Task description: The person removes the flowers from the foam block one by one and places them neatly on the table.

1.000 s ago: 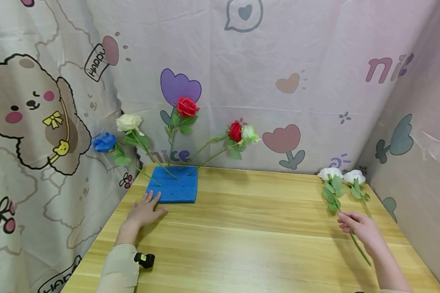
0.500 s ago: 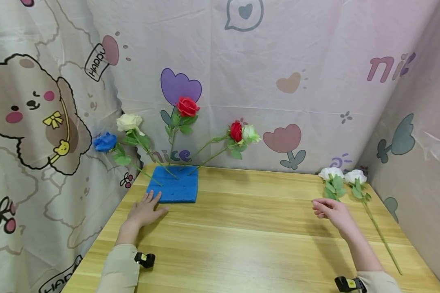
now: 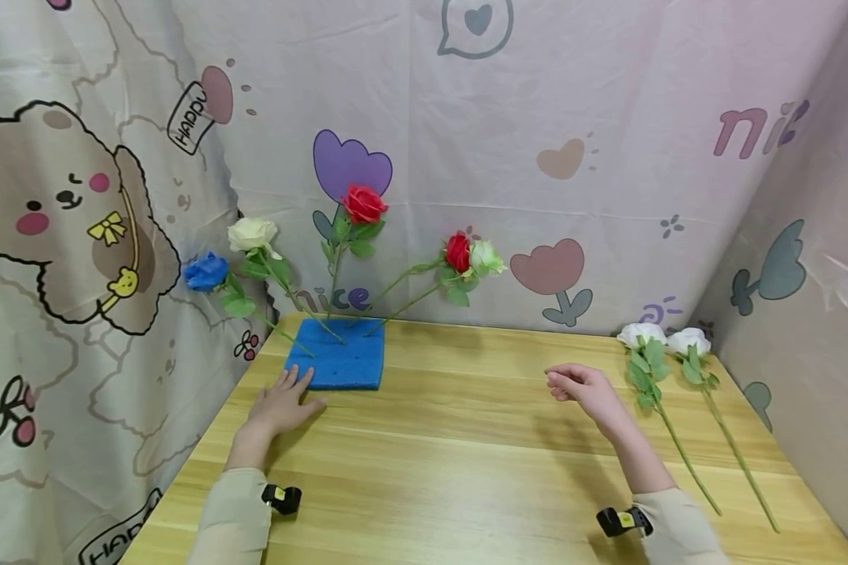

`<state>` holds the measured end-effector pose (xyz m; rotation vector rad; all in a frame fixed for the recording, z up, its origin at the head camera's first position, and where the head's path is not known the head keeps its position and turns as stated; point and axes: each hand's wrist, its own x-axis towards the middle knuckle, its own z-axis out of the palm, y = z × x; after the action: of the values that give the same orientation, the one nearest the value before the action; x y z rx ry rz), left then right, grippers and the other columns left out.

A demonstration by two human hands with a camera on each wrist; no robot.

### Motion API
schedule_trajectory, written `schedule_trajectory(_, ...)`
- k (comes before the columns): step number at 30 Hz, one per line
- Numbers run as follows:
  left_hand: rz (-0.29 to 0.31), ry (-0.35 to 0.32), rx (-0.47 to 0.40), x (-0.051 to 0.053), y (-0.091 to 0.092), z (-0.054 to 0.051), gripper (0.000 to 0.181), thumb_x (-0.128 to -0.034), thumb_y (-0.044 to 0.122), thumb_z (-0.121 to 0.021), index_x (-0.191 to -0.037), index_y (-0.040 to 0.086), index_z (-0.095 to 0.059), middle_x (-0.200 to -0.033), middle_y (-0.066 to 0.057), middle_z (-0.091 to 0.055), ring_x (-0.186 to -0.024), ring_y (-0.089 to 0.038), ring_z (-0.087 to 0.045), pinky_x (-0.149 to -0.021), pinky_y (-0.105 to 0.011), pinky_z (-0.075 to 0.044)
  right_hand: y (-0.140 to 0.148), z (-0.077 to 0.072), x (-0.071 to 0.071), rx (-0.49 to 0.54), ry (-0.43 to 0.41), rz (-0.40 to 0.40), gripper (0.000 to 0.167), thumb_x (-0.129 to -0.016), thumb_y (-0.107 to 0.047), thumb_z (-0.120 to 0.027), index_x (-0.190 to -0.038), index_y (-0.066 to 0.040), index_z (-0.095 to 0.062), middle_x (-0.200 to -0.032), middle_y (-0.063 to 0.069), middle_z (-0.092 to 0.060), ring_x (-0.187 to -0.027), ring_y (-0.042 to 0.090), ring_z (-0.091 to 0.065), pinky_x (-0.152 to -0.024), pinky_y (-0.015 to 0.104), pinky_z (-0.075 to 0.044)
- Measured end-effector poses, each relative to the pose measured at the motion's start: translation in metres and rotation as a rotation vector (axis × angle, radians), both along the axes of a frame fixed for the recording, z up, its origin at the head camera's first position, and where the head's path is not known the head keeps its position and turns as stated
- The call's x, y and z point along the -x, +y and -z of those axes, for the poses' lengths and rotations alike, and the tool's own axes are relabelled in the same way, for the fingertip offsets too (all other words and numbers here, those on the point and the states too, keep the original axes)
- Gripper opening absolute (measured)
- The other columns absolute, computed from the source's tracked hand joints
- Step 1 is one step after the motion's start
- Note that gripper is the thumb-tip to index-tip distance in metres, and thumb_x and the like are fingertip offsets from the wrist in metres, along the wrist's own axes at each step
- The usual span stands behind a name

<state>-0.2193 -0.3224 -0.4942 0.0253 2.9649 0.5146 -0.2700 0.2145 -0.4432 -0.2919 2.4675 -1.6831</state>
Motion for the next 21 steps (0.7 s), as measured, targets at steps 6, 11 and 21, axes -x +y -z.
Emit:
schedule_trajectory(6,0.001,0.005,0.005,0.000,0.000,0.000,0.083,-0.0962,0.058,-0.047,-0.156,0.007,-0.020,-0.160,-0.029,-0.009,-0.148,-0.049,-0.007,-0.109,-0.077,-0.007,-0.035,0.003,0.005,0.072,-0.008,-0.063,0.042,-0.098,-0.018,-0.059,-0.123,0.017,-0.057,-0.092,0.006,-0.070,-0.078,0.005,-0.066,-0.074,0.021,-0.057)
schedule_trajectory(11,-0.002,0.010,0.009,0.000,0.001,-0.001,0.083,-0.0963,0.058,-0.047,-0.156,0.008,-0.020,-0.160,-0.029,-0.010,-0.148,-0.049,-0.008,-0.109,-0.077,-0.008,-0.063,0.006,0.011,0.146,-0.014,-0.084,0.040,-0.097,-0.016,-0.060,-0.121,0.016,-0.059,-0.093,0.009,-0.070,-0.076,0.004,-0.066,-0.073,0.020,-0.057)
schedule_trajectory(21,-0.006,0.009,0.017,-0.001,0.002,-0.002,0.083,-0.0959,0.058,-0.047,-0.156,0.007,-0.021,-0.160,-0.029,-0.010,-0.147,-0.049,-0.009,-0.109,-0.077,-0.009,-0.119,0.015,0.024,0.321,-0.078,-0.084,0.040,-0.097,-0.014,-0.059,-0.123,0.017,-0.057,-0.094,0.010,-0.071,-0.080,0.008,-0.068,-0.076,0.022,-0.058)
